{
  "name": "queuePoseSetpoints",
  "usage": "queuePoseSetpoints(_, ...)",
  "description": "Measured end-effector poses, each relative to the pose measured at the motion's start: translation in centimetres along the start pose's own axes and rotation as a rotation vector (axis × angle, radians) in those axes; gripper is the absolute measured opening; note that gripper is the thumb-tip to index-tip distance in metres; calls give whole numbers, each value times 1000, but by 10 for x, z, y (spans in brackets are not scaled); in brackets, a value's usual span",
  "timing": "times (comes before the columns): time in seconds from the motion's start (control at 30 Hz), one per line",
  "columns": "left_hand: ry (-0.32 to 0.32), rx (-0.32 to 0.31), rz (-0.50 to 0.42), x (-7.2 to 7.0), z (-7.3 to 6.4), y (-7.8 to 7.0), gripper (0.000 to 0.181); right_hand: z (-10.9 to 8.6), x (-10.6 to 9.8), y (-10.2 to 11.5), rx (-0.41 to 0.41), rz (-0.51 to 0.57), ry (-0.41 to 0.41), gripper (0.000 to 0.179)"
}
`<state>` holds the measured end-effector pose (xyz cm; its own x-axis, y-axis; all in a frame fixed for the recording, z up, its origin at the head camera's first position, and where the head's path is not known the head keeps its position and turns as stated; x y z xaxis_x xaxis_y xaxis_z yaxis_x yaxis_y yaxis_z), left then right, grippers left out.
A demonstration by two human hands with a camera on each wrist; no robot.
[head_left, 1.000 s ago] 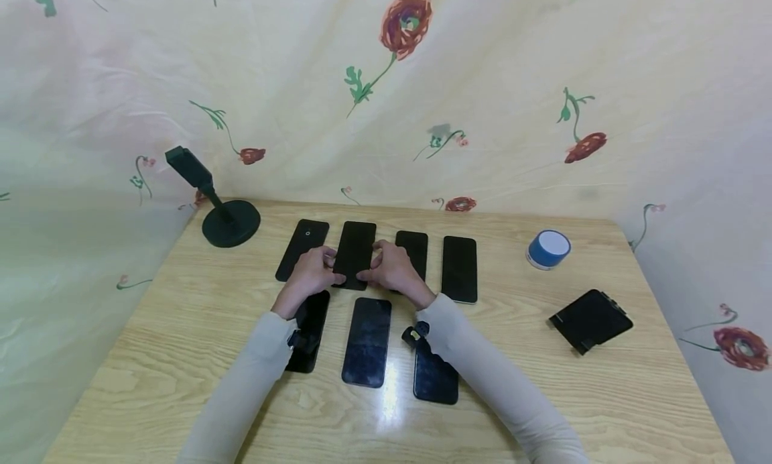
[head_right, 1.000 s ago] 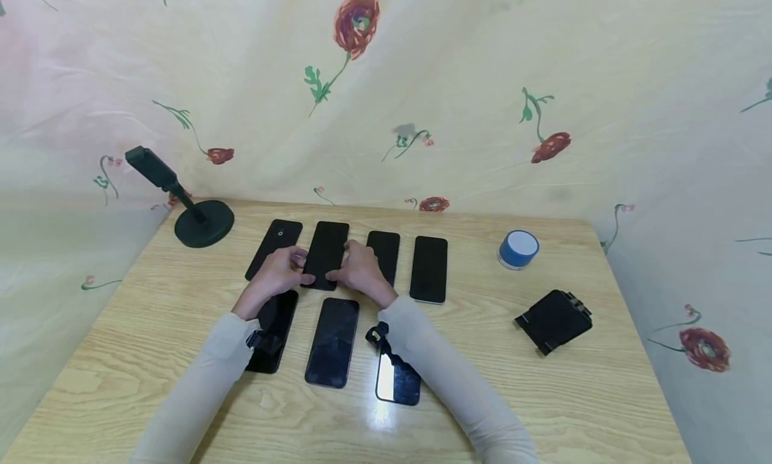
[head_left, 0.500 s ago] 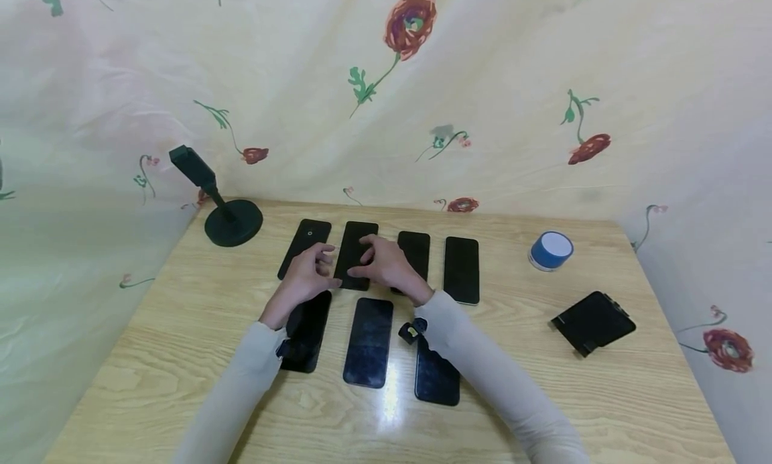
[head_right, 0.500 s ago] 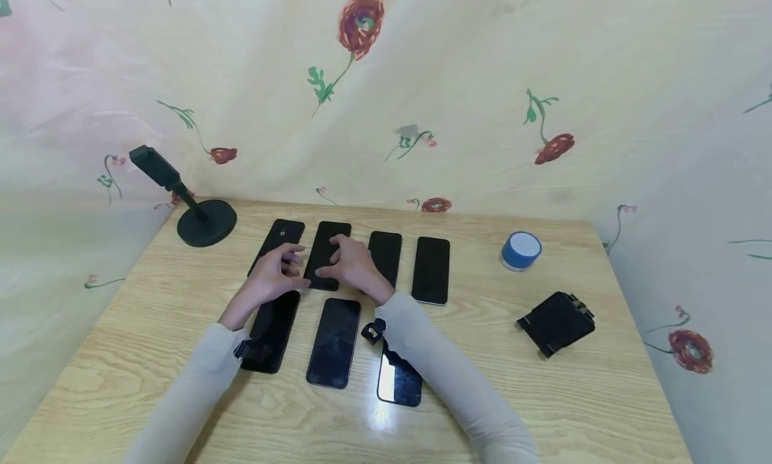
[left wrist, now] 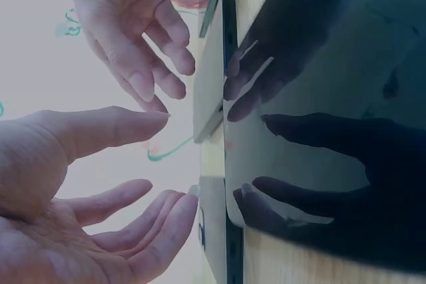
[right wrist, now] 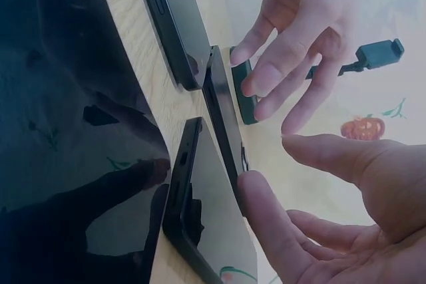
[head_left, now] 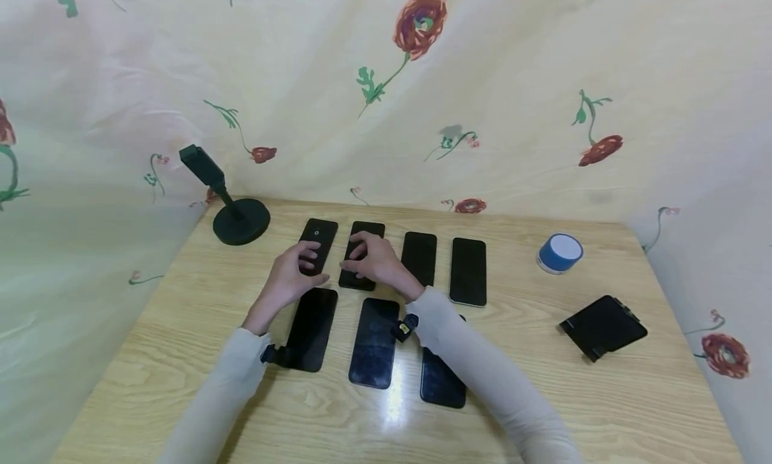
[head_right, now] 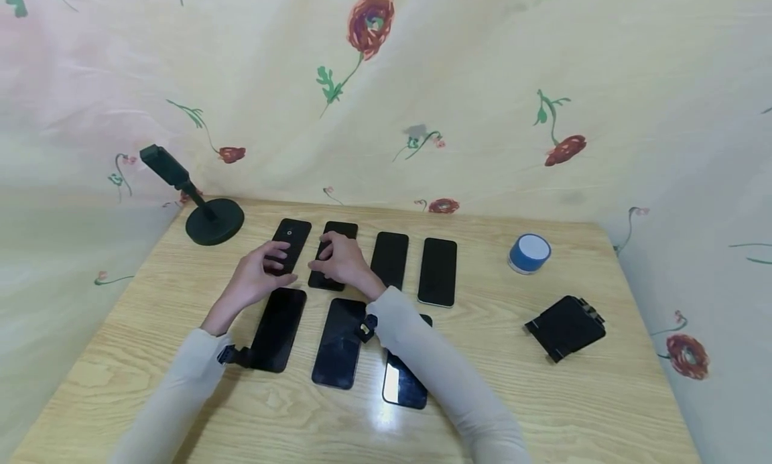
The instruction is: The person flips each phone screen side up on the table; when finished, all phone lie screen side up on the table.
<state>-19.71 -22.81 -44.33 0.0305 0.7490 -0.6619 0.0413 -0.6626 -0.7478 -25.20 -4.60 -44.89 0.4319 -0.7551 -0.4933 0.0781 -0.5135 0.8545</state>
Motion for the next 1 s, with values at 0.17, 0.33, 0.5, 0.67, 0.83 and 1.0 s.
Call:
queuePoseSetpoints(0.17, -20, -25, 23, -4, 0, 5, 65, 7, 6, 3, -1, 45, 10, 62)
queuePoseSetpoints(0.33, -33, -53, 63, -5, 1, 11, 66, 16, 10, 4, -12, 40, 6, 61)
queuePoseSetpoints(0.5, -26, -94, 141, -6, 3, 18, 71, 21, 13, 6, -17, 54, 15, 60)
queuePoseSetpoints(0.67, 21, -125, 227, -5, 3, 24, 80, 27, 20, 6, 2, 80, 26, 58)
queuePoseSetpoints(0.83, 28, -97, 294, -3, 6, 25, 84, 35, 25, 6, 27, 82, 29, 57)
queuePoseSetpoints(1.0, 46, -83, 361, -1, 7, 24, 84, 43, 30, 6, 66, 82, 40, 58)
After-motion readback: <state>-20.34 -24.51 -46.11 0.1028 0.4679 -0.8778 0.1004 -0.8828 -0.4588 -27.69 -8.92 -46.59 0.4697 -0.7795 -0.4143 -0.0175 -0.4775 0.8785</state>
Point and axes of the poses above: each hand's wrist, its own z-axis towards the middle knuckle, its own x-axis out of the palm, y = z × x, the point moved 5 cm from there along z, towards the middle knuckle, and after that the axes turned 3 degrees about -y, right-handed, at the moved point
